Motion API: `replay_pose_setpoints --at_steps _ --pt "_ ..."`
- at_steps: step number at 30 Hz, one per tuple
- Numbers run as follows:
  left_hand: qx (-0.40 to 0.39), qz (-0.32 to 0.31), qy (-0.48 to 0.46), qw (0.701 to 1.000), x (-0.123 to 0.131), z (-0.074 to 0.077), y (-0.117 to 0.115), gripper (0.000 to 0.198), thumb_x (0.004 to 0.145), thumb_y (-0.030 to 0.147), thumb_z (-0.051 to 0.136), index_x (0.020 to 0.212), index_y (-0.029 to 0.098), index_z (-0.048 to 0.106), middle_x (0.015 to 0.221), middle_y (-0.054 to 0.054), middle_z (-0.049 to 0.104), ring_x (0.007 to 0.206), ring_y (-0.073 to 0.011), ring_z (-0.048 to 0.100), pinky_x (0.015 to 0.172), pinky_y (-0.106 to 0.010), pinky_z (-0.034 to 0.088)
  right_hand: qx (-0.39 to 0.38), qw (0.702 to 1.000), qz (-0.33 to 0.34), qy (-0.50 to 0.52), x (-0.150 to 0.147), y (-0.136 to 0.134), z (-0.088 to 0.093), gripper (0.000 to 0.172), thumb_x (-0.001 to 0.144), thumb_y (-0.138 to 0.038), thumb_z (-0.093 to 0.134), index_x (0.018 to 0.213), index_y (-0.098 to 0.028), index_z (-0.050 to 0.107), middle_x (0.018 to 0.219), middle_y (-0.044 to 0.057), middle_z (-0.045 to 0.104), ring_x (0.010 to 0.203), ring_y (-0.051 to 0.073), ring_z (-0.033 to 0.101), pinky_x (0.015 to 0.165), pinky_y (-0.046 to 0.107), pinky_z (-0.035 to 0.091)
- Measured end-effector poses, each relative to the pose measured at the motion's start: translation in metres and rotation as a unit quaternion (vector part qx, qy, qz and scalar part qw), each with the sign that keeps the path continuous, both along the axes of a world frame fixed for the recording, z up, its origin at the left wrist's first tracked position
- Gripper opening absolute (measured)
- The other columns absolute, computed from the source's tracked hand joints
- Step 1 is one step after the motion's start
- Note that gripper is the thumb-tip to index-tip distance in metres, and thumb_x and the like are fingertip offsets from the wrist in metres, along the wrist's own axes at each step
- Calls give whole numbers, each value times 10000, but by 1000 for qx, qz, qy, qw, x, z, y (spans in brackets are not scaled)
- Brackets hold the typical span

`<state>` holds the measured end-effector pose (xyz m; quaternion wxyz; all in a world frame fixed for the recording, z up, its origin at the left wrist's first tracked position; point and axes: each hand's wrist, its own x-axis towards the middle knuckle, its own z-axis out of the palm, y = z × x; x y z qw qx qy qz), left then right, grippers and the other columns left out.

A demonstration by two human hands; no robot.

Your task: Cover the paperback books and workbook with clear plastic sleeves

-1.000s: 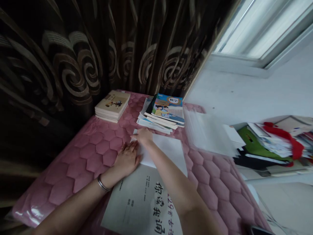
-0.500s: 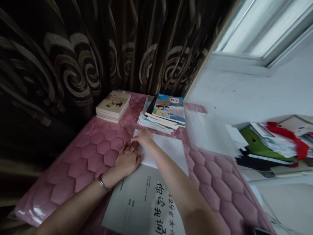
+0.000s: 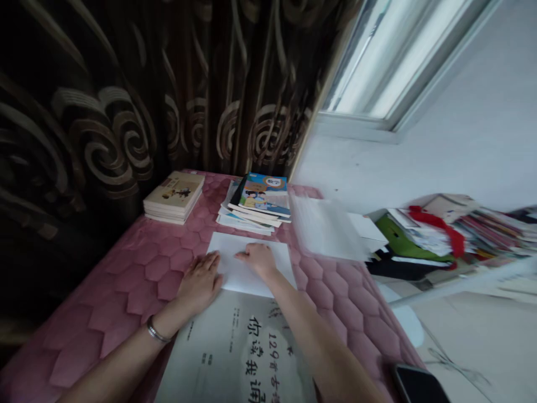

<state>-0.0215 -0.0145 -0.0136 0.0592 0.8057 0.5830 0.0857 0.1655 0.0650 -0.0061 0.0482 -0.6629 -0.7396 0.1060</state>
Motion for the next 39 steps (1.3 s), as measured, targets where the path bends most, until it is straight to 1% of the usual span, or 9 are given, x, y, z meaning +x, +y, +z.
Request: replay_pose_setpoints --at_steps 4,8,12,15,19,23,27,34,39 --pt "6 -1 25 1000 1 2 2 520 928 313 323 1384 87 427 1483 -117 376 1352 -232 378 1141 -437 254 15 991 -121 62 77 -27 -6 274 774 -491 642 706 -226 664 757 -11 707 740 154 640 612 230 369" --pt "10 9 50 999 2 5 2 514 916 294 325 1386 116 434 1484 -102 380 1335 -238 401 1139 -448 247 29 980 -183 73 115 -37 -11 266 797 -481 612 732 -232 677 783 -14 712 782 158 640 617 227 369" --pt "5 35 88 995 13 11 2 513 899 232 313 1381 108 435 1489 -135 365 1355 -264 367 1151 -535 133 39 980 -182 73 116 -36 -14 258 797 -481 619 750 -236 688 800 -12 719 799 162 638 636 233 364" --pt "-28 44 111 992 43 18 1 522 871 196 342 1359 39 443 1490 -210 330 1382 -300 313 1138 -572 104 35 980 -181 72 114 -33 -15 263 785 -496 629 754 -244 693 798 -10 720 791 169 638 636 238 364" --pt "-51 -132 35 989 108 21 1 535 905 298 342 1401 108 404 1537 -143 264 1422 -260 222 1167 -468 124 30 981 -178 71 115 -33 -14 282 788 -505 623 751 -235 694 793 -2 718 778 168 638 626 236 370" --pt "-64 -111 -5 992 152 9 8 620 909 427 333 1446 118 319 1555 -152 198 1433 -287 171 1157 -515 118 33 983 -166 73 119 -37 -10 256 818 -462 604 775 -224 687 817 -12 724 785 138 647 626 206 390" --pt "-53 -118 -25 991 154 -3 13 642 898 447 330 1448 117 315 1553 -161 197 1438 -280 155 1156 -525 96 35 980 -187 58 119 -35 -5 312 823 -511 582 820 -221 696 852 15 732 826 156 668 678 213 434" --pt "-52 -121 -27 991 150 -4 13 645 904 469 297 1444 117 329 1552 -161 202 1438 -279 156 1155 -528 92 17 956 -292 5 105 -8 6 586 859 -587 472 1035 -68 679 988 264 681 937 333 668 728 373 494" --pt "-50 -119 -35 991 151 -5 13 640 901 462 305 1442 122 334 1550 -157 213 1437 -277 164 1155 -529 94 8 965 -262 3 111 -23 7 569 823 -596 530 1007 -85 697 960 234 697 944 327 665 735 354 495"
